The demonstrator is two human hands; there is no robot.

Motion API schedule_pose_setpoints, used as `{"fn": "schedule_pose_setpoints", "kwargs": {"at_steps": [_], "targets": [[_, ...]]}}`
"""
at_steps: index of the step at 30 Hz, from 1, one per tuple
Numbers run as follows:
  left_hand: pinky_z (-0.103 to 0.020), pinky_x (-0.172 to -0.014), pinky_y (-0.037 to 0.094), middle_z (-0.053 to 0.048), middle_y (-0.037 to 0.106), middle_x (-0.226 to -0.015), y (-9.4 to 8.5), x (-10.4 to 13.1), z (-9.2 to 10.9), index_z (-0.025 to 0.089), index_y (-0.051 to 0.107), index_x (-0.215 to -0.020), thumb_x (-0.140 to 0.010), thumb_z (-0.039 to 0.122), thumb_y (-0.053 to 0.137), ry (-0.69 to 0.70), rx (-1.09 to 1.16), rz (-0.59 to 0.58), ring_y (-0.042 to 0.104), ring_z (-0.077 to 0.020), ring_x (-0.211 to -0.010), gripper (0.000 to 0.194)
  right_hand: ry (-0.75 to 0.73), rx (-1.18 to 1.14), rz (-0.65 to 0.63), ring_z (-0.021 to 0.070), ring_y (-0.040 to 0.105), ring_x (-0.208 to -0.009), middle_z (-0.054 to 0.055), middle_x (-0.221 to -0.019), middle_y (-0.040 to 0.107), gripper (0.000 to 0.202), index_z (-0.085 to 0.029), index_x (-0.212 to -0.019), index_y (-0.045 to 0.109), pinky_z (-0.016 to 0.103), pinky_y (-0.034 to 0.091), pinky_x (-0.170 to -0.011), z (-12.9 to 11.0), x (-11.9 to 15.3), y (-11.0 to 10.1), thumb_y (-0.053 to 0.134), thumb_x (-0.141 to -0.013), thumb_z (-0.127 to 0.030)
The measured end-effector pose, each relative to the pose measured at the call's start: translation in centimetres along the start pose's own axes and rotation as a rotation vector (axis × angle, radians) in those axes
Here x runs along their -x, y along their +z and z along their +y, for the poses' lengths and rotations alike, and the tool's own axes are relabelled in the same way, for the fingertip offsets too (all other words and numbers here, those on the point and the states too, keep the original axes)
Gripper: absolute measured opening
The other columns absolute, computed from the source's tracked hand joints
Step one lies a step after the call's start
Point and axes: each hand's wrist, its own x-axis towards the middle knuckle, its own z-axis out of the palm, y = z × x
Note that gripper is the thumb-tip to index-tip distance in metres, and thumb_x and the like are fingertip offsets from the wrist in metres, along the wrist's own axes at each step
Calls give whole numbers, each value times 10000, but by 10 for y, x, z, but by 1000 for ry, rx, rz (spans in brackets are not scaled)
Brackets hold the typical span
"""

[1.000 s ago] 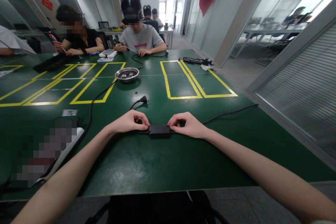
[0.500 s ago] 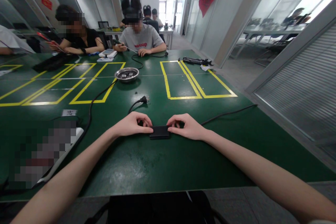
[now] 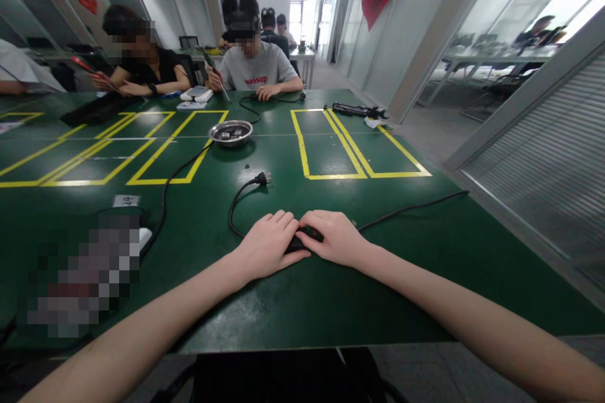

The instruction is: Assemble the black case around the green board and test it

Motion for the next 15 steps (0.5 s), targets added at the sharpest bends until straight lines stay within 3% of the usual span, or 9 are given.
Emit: {"fn": "schedule_pose_setpoints", "kwargs": {"at_steps": [8,15], "targets": [[-381,-805,484,-103,659,-999,-1,-1,-3,159,595,-1072,-1010,580,540,49,-56,41,635,-270,-939,429,-28,147,-48,194,614,-782,65,-862,664,240,-197,-887,626,307,426,-694,2,0,-3,515,-1038,-346],[-346,-738,443,-77,689,-970,-7,-2,-2,164,592,-1082,-1000,533,595,74,-75,45,676,-244,-877,378,-41,47,-107,168,585,-707,32,-803,637,240,-204,-848,595,280,385,-628,5,1,-6,577,-1006,-383]]}}
